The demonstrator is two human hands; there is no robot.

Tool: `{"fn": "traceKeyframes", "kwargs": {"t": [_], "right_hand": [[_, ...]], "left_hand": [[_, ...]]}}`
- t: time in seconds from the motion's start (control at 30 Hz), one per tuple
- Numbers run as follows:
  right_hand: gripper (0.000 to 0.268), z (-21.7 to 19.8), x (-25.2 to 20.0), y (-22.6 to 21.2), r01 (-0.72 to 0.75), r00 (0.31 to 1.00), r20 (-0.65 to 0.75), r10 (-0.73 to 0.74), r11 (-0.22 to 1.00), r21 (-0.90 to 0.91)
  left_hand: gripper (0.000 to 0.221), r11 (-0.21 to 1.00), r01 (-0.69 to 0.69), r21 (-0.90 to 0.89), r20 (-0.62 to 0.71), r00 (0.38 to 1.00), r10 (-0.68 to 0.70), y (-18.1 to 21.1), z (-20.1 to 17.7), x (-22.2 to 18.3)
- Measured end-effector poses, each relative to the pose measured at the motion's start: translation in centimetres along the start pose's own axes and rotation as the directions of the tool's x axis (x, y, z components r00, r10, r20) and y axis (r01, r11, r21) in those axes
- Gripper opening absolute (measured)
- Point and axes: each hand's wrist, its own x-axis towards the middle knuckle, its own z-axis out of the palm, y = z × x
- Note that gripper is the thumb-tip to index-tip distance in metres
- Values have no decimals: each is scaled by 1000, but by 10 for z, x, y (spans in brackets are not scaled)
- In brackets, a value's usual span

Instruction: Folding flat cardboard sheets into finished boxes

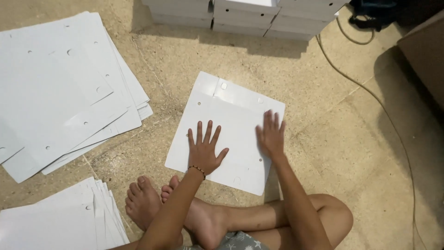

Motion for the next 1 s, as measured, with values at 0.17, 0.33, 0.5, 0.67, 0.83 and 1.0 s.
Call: {"fn": "traceKeyframes", "kwargs": {"t": [0.17, 0.33, 0.5, 0.67, 0.83, 1.0], "right_hand": [[68, 13, 26, -56, -69, 990, -123, 72, 997, 23], [61, 8, -11, -66, 316, 947, 76, -313, 949, -21], [67, -27, -41, 15, -228, 973, 59, 224, 970, 86], [77, 2, -94, -21, -276, 935, 252, 250, 958, 74], [82, 9, -110, -45, -305, 893, 355, 276, 952, 27], [78, -15, -103, -43, -298, 925, 285, 250, 944, 142]], "left_hand": [[68, 1000, 14, -16, 4, 1000, -14, 0, 4, 2], [66, 1000, 25, 13, -128, 991, -23, -3, 26, 8], [66, 997, 31, -64, -117, 992, -38, -2, 19, 5], [69, 989, 69, -128, -131, 988, -86, 0, 18, 3], [67, 940, 137, -312, -288, 929, -231, -4, 27, 1], [118, 633, 501, -590, -133, 713, -689, -27, 28, 9]]}}
